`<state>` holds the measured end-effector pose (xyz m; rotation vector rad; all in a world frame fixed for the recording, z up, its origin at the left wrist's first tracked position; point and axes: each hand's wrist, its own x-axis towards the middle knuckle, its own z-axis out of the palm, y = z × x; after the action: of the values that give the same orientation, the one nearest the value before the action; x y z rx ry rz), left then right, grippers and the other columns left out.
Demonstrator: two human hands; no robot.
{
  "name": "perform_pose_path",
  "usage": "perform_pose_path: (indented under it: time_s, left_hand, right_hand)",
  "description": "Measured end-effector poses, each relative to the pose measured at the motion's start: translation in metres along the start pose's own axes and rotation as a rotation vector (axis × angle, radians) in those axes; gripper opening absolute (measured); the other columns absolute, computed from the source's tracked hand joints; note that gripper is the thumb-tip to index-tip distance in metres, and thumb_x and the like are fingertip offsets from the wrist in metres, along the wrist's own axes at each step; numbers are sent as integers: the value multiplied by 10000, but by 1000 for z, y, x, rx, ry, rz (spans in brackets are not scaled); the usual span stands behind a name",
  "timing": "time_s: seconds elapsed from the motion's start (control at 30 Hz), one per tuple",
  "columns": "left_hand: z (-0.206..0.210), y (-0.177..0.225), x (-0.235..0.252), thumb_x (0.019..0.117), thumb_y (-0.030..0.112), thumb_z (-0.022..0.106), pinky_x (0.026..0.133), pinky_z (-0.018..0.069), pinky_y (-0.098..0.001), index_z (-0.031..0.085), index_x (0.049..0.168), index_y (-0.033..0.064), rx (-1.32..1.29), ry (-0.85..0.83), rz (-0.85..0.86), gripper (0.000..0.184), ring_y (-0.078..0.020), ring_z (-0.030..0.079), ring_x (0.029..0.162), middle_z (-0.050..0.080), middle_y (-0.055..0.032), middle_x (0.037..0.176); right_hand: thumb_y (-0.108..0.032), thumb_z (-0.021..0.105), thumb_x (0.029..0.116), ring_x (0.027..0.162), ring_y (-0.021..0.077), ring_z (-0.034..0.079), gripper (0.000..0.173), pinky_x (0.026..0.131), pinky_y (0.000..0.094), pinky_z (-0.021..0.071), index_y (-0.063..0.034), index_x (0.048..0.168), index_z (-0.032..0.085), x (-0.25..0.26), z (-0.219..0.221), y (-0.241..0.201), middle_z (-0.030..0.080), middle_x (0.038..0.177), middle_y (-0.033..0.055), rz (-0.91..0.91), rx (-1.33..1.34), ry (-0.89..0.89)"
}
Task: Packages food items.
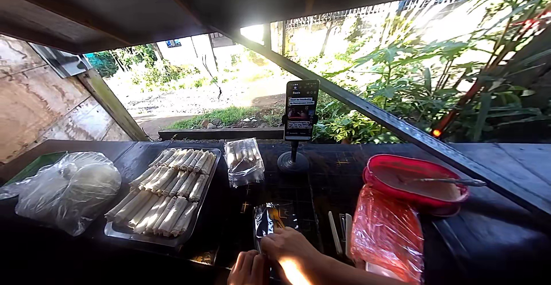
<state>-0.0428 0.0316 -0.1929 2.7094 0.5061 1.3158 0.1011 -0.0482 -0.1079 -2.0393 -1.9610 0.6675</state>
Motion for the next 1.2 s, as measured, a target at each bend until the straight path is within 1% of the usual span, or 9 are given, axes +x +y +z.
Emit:
perform_pose_path:
  time_s: [0.13, 0.3, 0.43, 0.5, 0.67, 0.8, 0.87, 0.97, 1.2]
  left_hand:
    - [1, 5, 1, 872, 138, 621, 613, 583, -281, 686, 729, 13, -2, 14, -92, 201, -205, 710, 673, 704, -114, 753]
    - [-14, 1, -1, 813, 88, 659, 560, 582, -378, 687, 744, 5, 69, -45, -252, 111, -267, 714, 662, 697, -129, 756]
    - [-18, -6, -11, 811, 20, 674, 665, 603, -469, 707, 792, -27, 75, -124, -341, 60, -380, 737, 840, 722, -213, 904]
    - [-19, -5, -18, 801, -42, 675, 661, 611, -454, 733, 872, -46, -17, -141, -302, 91, -383, 732, 832, 705, -256, 974]
    - [-20, -13, -27, 779, -51, 699, 635, 589, -322, 767, 771, 28, -178, -149, -139, 105, -255, 693, 693, 709, -215, 913]
    - [-14, -24, -26, 811, -44, 691, 680, 615, -434, 817, 873, 67, -80, -162, -202, 179, -348, 734, 792, 737, -208, 950]
    - [-11, -29, -26, 812, -83, 682, 693, 613, -504, 830, 942, 74, -60, -189, -272, 253, -388, 741, 830, 750, -211, 1003]
    - [-2, -46, -28, 792, -103, 637, 667, 610, -484, 825, 975, 67, 60, -151, -247, 313, -366, 745, 813, 767, -168, 1013]
    - [6, -65, 4, 849, -80, 607, 734, 614, -483, 803, 1038, 17, 136, -123, -250, 289, -351, 758, 882, 768, -173, 1045]
  right_hand:
    - [-91, 609, 973, 1148, 395, 635, 247, 910, 545, 492, 3, 1199, 646, 2, 8, -9, 685, 1162, 211, 93, -58, 72]
    - [29, 659, 901, 1038, 364, 708, 169, 786, 501, 566, -15, 1047, 732, 13, 30, 18, 730, 1074, 186, 61, -249, 461]
    - [31, 709, 840, 978, 342, 730, 187, 739, 481, 586, -24, 1013, 754, 20, 37, 35, 744, 1082, 163, 23, -259, 561]
    - [14, 675, 885, 1020, 363, 716, 181, 793, 505, 576, -10, 1051, 744, 23, 35, 38, 732, 1122, 180, 32, -183, 492]
    - [-70, 591, 990, 1163, 392, 639, 204, 925, 534, 501, 24, 1145, 685, 32, 20, 40, 682, 1210, 215, 83, -48, 217]
    - [-127, 648, 955, 1082, 391, 667, 206, 870, 530, 507, 34, 1075, 692, 37, 19, 44, 710, 1083, 217, 45, -94, 193]
    - [-272, 684, 964, 1094, 392, 653, 344, 896, 538, 488, 39, 1109, 675, 36, 15, 45, 701, 1093, 223, 51, -82, 113]
    - [-487, 693, 943, 1086, 391, 652, 556, 933, 547, 481, 26, 1157, 669, 31, 10, 47, 700, 1087, 218, 28, -17, 76]
    - [-277, 628, 1020, 1155, 397, 627, 371, 987, 540, 460, 29, 1229, 650, 32, -15, 27, 682, 1179, 223, -61, -3, -10]
